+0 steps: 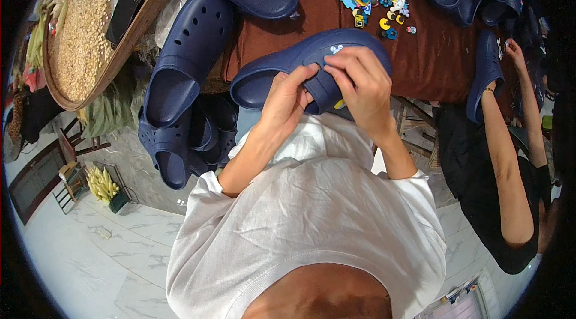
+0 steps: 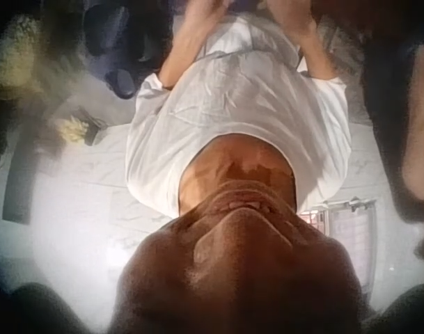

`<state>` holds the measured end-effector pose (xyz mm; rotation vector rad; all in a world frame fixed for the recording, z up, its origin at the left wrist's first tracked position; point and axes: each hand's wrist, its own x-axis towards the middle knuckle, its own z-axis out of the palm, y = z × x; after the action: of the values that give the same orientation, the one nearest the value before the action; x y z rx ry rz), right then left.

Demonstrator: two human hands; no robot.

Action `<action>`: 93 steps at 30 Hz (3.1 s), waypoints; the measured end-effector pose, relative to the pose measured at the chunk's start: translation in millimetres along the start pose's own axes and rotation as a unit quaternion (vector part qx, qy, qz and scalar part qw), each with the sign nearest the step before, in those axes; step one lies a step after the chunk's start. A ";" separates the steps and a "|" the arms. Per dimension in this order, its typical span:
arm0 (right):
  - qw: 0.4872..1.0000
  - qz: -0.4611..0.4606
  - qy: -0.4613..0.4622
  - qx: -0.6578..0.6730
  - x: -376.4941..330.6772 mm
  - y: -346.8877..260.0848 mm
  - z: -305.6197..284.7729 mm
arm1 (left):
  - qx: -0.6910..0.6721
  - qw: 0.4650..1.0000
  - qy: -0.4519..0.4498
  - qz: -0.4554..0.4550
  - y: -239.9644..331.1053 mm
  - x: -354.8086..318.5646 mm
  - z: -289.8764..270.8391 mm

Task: Apply decorative charms and stickers to blue clog-style shoes.

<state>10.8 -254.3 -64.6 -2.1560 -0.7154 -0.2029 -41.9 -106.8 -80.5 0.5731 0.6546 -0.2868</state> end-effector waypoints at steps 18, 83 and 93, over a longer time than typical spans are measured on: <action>1.000 -0.011 -0.004 -0.009 -10.1 0.5 0.8 | 0.091 0.993 0.012 0.069 -8.1 8.1 5.8; 0.987 -0.155 -0.051 -0.016 -7.3 23.5 -5.7 | 0.010 1.000 -0.023 0.009 0.7 -0.8 1.7; 0.997 -0.022 -0.056 0.050 -8.5 12.5 -15.3 | 0.169 0.985 0.034 0.008 -3.9 3.8 -6.9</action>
<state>12.3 -275.7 -66.4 -2.0706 -0.8218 -0.0680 -44.0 -106.2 -89.0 0.9163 0.6717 -0.3668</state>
